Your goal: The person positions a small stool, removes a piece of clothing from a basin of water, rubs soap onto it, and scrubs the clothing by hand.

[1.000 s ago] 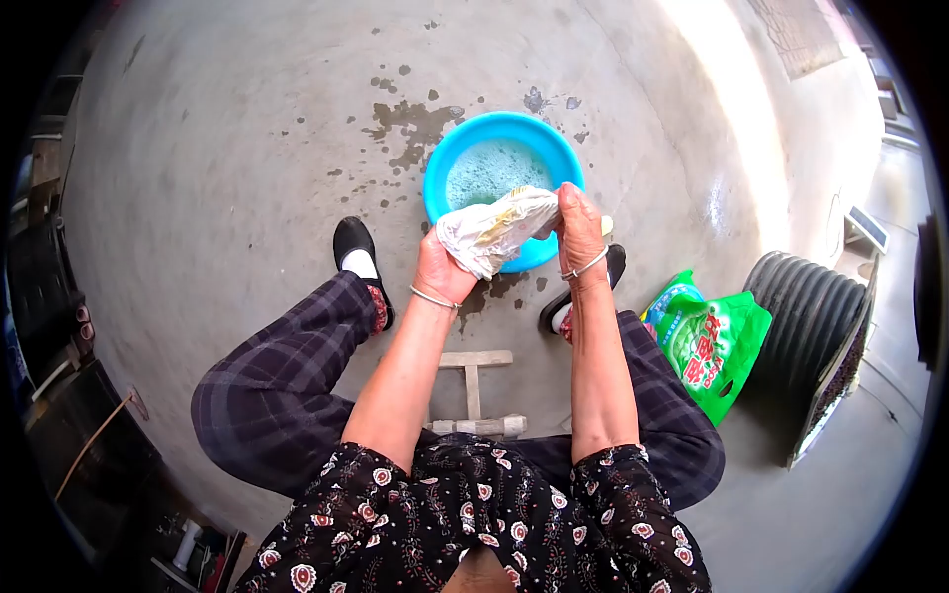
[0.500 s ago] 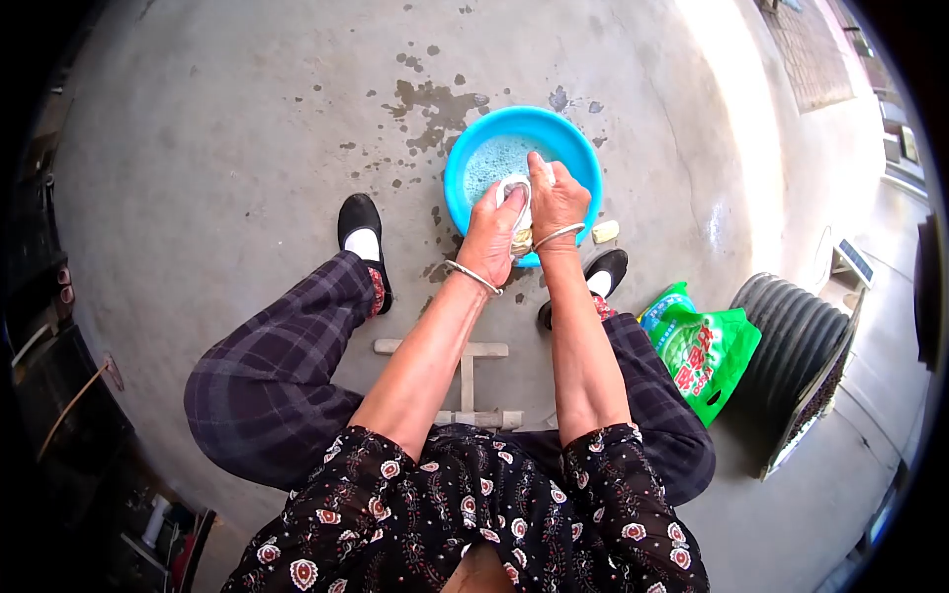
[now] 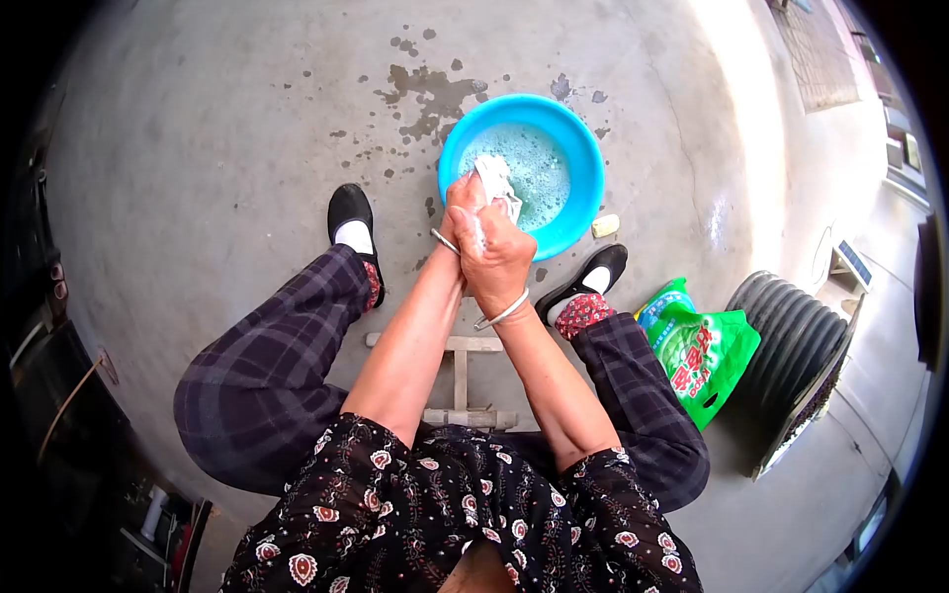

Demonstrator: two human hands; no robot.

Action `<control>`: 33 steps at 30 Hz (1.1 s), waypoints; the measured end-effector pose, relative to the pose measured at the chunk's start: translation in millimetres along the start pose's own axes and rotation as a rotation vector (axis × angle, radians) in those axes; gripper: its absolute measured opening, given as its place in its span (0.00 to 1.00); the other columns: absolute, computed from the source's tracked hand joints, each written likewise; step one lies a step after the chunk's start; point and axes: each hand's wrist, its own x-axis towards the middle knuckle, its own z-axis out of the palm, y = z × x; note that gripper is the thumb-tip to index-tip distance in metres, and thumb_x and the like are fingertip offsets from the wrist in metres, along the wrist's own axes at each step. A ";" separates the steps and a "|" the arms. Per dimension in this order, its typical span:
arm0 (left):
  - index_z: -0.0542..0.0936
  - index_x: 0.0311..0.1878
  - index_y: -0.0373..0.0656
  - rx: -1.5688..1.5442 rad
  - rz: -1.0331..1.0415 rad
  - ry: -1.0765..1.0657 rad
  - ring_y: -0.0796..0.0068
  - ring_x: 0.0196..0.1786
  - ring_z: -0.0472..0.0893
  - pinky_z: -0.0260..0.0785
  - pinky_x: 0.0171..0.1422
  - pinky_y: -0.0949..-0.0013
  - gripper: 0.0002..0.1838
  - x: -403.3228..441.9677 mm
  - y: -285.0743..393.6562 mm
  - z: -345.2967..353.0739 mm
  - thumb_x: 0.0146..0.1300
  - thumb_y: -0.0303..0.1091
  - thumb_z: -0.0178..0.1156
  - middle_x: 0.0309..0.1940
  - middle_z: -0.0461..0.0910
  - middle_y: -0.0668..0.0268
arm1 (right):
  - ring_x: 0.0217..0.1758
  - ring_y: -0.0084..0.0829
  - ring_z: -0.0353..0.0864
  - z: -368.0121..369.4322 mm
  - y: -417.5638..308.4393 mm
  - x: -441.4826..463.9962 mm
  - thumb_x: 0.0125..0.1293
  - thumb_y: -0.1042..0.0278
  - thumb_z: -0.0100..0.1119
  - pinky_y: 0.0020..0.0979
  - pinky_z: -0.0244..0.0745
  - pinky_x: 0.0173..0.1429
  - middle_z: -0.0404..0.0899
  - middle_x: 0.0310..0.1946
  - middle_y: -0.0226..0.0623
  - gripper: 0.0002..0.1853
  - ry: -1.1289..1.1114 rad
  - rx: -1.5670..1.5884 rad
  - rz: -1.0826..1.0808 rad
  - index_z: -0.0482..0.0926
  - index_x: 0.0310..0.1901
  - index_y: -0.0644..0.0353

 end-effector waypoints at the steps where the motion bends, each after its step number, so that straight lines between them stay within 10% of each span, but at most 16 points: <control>1: 0.76 0.40 0.42 -0.502 -0.200 0.020 0.82 0.30 0.72 0.66 0.33 0.74 0.12 0.1 -13.2 -3.1 0.64 0.40 0.52 0.29 0.74 0.72 | 0.19 0.46 0.74 -0.9 13.2 -0.4 0.58 0.57 0.61 0.38 0.67 0.24 0.73 0.15 0.45 0.16 -0.069 -0.067 0.167 0.73 0.19 0.57; 5: 0.76 0.38 0.42 -0.285 -0.229 0.173 0.83 0.31 0.71 0.65 0.34 0.75 0.10 -2.2 1.9 37.8 0.65 0.37 0.50 0.29 0.74 0.72 | 0.14 0.29 0.67 -7.1 52.7 38.8 0.59 0.63 0.61 0.32 0.62 0.21 0.73 0.16 0.43 0.13 -0.040 0.008 0.431 0.76 0.22 0.62; 7: 0.76 0.37 0.42 -0.460 -0.209 0.038 0.82 0.31 0.71 0.65 0.33 0.74 0.09 1.6 -3.3 13.1 0.63 0.37 0.52 0.29 0.73 0.73 | 0.14 0.31 0.68 -1.7 24.0 8.7 0.58 0.64 0.62 0.31 0.65 0.23 0.72 0.15 0.43 0.13 0.015 -0.019 0.177 0.75 0.22 0.63; 9: 0.75 0.37 0.41 0.502 0.262 0.106 0.81 0.31 0.72 0.67 0.34 0.73 0.10 -2.7 -6.3 4.4 0.63 0.38 0.52 0.29 0.72 0.75 | 0.14 0.31 0.68 1.8 18.4 -2.4 0.58 0.64 0.61 0.30 0.65 0.23 0.71 0.14 0.43 0.14 -0.038 -0.043 0.107 0.74 0.21 0.62; 11: 0.75 0.38 0.40 -0.355 -0.190 0.113 0.81 0.31 0.72 0.67 0.37 0.73 0.11 -1.3 -12.7 10.2 0.64 0.39 0.53 0.30 0.73 0.74 | 0.14 0.30 0.65 3.7 37.2 6.9 0.60 0.64 0.60 0.30 0.64 0.22 0.70 0.13 0.43 0.16 -0.014 -0.014 0.214 0.72 0.19 0.62; 13: 0.76 0.39 0.40 -0.273 -0.219 0.205 0.82 0.35 0.73 0.67 0.39 0.74 0.12 -2.4 -4.4 39.8 0.66 0.40 0.51 0.33 0.76 0.70 | 0.19 0.46 0.73 -7.6 62.7 39.6 0.59 0.57 0.58 0.40 0.66 0.23 0.73 0.17 0.47 0.15 -0.093 0.090 0.538 0.75 0.20 0.58; 17: 0.76 0.37 0.43 -0.235 -0.138 0.038 0.83 0.31 0.71 0.66 0.34 0.76 0.13 7.6 -9.8 7.8 0.64 0.43 0.53 0.29 0.73 0.74 | 0.17 0.47 0.71 3.3 15.1 -2.2 0.59 0.55 0.58 0.38 0.66 0.22 0.72 0.16 0.46 0.17 0.090 0.022 0.011 0.73 0.20 0.59; 22: 0.76 0.35 0.43 -0.231 -0.225 0.219 0.84 0.32 0.72 0.65 0.33 0.76 0.11 -4.1 -0.1 42.9 0.65 0.41 0.53 0.29 0.73 0.75 | 0.22 0.45 0.75 -12.1 59.9 38.4 0.57 0.61 0.61 0.37 0.69 0.28 0.74 0.18 0.45 0.11 -0.156 0.021 0.559 0.77 0.24 0.59; 27: 0.75 0.37 0.42 -0.236 -0.149 -0.005 0.82 0.29 0.71 0.65 0.33 0.75 0.11 5.5 -2.7 9.0 0.65 0.40 0.50 0.27 0.71 0.74 | 0.15 0.33 0.66 -3.1 -9.4 7.8 0.62 0.65 0.57 0.31 0.66 0.23 0.71 0.15 0.44 0.12 0.076 0.072 -0.039 0.77 0.26 0.64; 30: 0.76 0.39 0.40 -0.229 -0.264 0.272 0.83 0.33 0.71 0.65 0.37 0.75 0.12 -1.2 1.7 36.2 0.65 0.39 0.52 0.31 0.74 0.73 | 0.13 0.27 0.62 -0.2 53.7 20.2 0.62 0.63 0.58 0.31 0.62 0.21 0.71 0.13 0.41 0.17 -0.049 0.003 0.403 0.72 0.19 0.64; 33: 0.77 0.37 0.40 -0.245 -0.248 0.188 0.85 0.33 0.71 0.65 0.37 0.75 0.10 2.6 1.7 39.0 0.65 0.38 0.53 0.32 0.75 0.72 | 0.14 0.24 0.63 -7.2 58.8 30.9 0.62 0.62 0.58 0.31 0.63 0.21 0.72 0.13 0.39 0.17 -0.002 0.000 0.412 0.73 0.19 0.63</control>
